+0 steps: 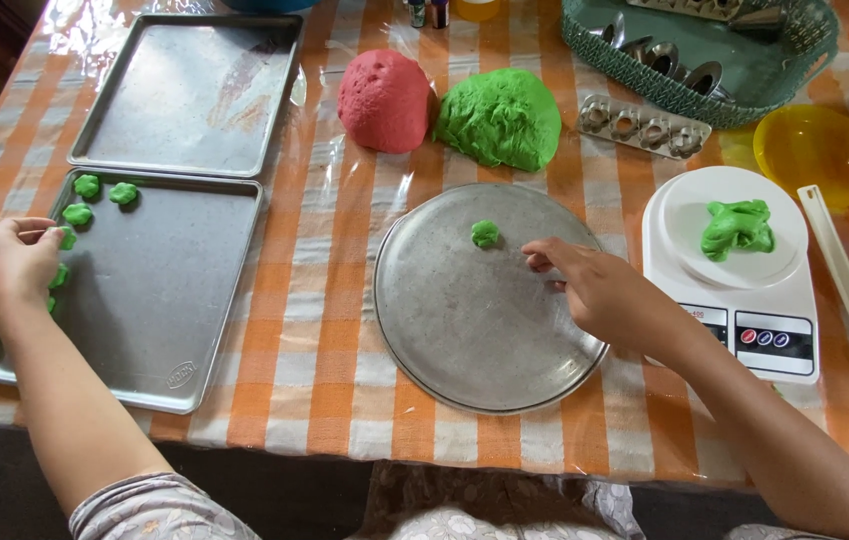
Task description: The person is preparing dough by weighing small portions, rolling them into balls, and flattening a larger piece with a rolling pin.
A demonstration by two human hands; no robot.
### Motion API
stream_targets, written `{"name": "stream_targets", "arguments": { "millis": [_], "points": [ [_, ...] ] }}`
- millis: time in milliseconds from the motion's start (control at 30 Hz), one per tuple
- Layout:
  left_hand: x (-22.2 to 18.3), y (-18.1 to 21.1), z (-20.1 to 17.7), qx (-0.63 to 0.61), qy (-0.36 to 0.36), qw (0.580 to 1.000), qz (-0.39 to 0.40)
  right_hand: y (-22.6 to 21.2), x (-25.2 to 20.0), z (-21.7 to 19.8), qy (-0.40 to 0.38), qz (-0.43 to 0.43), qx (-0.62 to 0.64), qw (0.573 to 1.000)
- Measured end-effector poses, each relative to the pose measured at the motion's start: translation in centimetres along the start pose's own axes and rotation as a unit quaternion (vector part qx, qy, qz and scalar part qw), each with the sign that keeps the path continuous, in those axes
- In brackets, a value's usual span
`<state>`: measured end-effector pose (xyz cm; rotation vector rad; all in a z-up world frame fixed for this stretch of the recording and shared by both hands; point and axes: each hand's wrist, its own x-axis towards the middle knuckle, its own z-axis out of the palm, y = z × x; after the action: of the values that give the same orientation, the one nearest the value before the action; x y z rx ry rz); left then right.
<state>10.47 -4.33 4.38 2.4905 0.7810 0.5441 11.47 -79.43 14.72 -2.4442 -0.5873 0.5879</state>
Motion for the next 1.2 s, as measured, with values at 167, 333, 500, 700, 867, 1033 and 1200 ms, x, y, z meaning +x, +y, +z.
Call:
{"name": "stream_targets", "arguments": {
  "millis": [167,333,500,700,867,1033,1200],
  "points": [
    [1.8,-2.3,1.8,0.049,0.017,0.999,-0.013,0.4,0.3,0.2,0.000,-0.009,-0.010,1.000],
    [2.3,-2.7,2.7,0.096,0.056,0.994,-0.013,0.4,0.2,0.1,-0.002,-0.003,-0.005,1.000],
    [2.9,-0.3,3.6,0.182,0.049,0.982,0.008,0.5,0.2,0.3,0.012,-0.026,-0.016,0.999],
    [4.1,1.8,4.6,0.200,0.007,0.978,-0.066,0.5,0.3,0.3,0.000,-0.008,-0.009,1.000],
    [3.9,2.8,4.6,0.163,0.015,0.984,-0.063,1.1,0.3,0.5,0.004,-0.020,-0.010,1.000],
    [5.6,0.0,6.2,0.159,0.068,0.985,-0.025,1.0,0.3,0.4,0.004,-0.026,-0.009,1.000],
    [7.2,-2.9,7.3,0.119,0.144,0.981,0.057,0.8,0.2,0.3,0.004,-0.024,-0.001,1.000]
  ]
}}
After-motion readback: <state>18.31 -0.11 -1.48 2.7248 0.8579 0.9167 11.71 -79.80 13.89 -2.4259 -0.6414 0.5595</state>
